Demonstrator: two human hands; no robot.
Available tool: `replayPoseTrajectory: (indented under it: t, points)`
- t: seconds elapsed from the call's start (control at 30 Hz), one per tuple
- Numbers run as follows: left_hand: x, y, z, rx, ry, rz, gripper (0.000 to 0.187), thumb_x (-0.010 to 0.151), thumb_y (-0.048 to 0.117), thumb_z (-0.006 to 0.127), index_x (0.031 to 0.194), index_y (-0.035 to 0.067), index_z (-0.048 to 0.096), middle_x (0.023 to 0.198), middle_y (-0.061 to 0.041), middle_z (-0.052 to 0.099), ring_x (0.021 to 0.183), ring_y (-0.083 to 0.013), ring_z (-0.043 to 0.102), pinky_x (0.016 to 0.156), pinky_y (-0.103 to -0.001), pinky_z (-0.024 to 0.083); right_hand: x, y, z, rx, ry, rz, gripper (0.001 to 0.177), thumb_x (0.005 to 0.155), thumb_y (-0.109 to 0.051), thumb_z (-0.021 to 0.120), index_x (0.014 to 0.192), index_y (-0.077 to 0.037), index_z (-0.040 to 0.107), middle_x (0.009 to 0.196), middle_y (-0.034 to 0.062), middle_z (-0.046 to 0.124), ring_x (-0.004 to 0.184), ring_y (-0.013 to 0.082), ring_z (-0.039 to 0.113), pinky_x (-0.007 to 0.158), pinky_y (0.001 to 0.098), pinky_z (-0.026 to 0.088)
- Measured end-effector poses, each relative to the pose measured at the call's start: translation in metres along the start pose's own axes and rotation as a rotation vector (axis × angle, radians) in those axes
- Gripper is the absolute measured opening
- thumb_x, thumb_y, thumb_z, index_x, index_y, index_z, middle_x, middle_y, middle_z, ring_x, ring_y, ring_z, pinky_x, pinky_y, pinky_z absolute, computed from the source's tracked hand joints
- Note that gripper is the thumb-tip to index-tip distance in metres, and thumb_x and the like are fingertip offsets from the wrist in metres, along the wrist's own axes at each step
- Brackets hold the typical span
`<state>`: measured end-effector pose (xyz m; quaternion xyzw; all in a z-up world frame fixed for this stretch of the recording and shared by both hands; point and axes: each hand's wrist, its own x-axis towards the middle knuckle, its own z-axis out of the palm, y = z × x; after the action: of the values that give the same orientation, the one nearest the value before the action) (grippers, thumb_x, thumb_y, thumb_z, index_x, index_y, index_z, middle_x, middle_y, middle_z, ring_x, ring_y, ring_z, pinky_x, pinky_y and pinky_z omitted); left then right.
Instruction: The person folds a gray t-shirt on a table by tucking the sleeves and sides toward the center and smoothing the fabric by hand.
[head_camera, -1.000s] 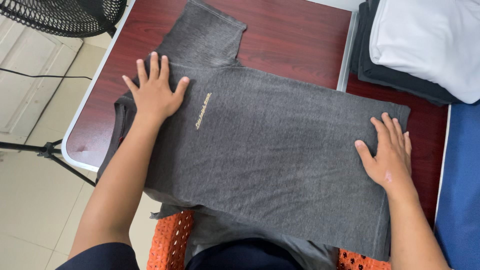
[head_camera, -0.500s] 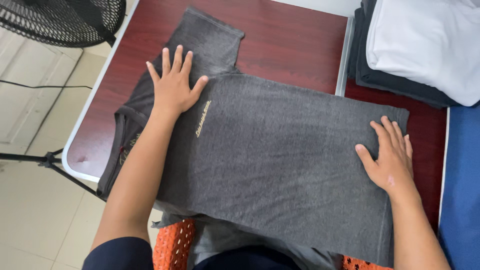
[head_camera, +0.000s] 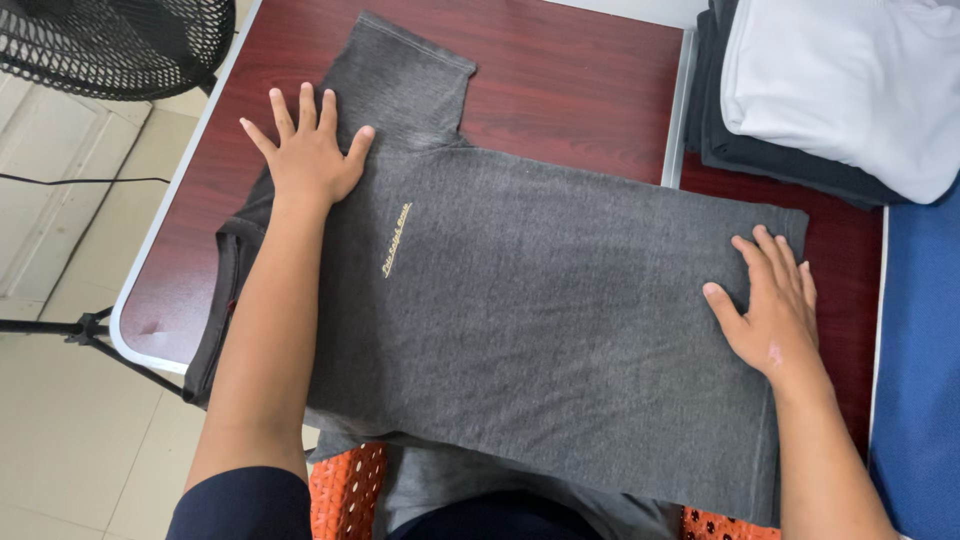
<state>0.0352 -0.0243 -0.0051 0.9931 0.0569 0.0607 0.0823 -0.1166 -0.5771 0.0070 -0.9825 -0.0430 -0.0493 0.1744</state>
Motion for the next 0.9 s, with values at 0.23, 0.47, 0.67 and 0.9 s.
replayPoseTrajectory:
  t: [0.23, 0.47, 0.67, 0.9]
  points:
    - [-0.062, 0.090, -0.001, -0.192, 0.084, 0.286, 0.085, 0.103, 0.059, 0.053, 0.161, 0.001, 0.033, 0.171, -0.022, 0.020, 0.156, -0.0493, 0.005, 0.115, -0.079, 0.003, -0.002, -0.001, -0.004, 0.011, 0.006, -0.051, 0.072, 0.094, -0.045, 0.062, 0.153, -0.007, 0.046, 0.167, 0.0205, 0.034, 0.158, 0.0378, 0.023, 0.126, 0.0579, 0.011]
    - [-0.133, 0.205, -0.011, -0.355, -0.144, 0.737, 0.077, 0.097, 0.052, 0.058, 0.157, 0.008, 0.037, 0.168, -0.015, 0.026, 0.156, -0.0415, 0.015, 0.118, -0.073, 0.010, 0.003, -0.042, -0.020, -0.274, -0.102, 0.024, 0.084, 0.091, -0.050, 0.067, 0.150, 0.003, 0.042, 0.161, 0.0259, 0.031, 0.150, 0.0445, 0.017, 0.108, 0.0747, 0.005]
    - [-0.116, 0.242, 0.029, -0.311, -0.021, 0.766, 0.064, 0.103, 0.037, 0.055, 0.159, 0.009, 0.041, 0.169, -0.013, 0.033, 0.157, -0.0384, 0.024, 0.121, -0.069, 0.017, 0.023, -0.113, 0.009, -0.225, -0.099, -0.284, 0.078, 0.095, -0.038, 0.061, 0.155, 0.005, 0.037, 0.164, 0.0229, 0.033, 0.155, 0.0390, 0.024, 0.120, 0.0663, 0.014]
    - [-0.109, 0.216, 0.034, -0.240, -0.029, 0.739, 0.069, 0.098, 0.052, 0.054, 0.156, 0.015, 0.045, 0.167, -0.013, 0.032, 0.154, -0.0390, 0.024, 0.121, -0.065, 0.017, 0.030, -0.100, 0.033, -0.093, -0.126, -0.171, 0.084, 0.098, -0.048, 0.057, 0.158, 0.003, 0.026, 0.167, 0.0212, 0.021, 0.156, 0.0351, 0.013, 0.125, 0.0532, 0.010]
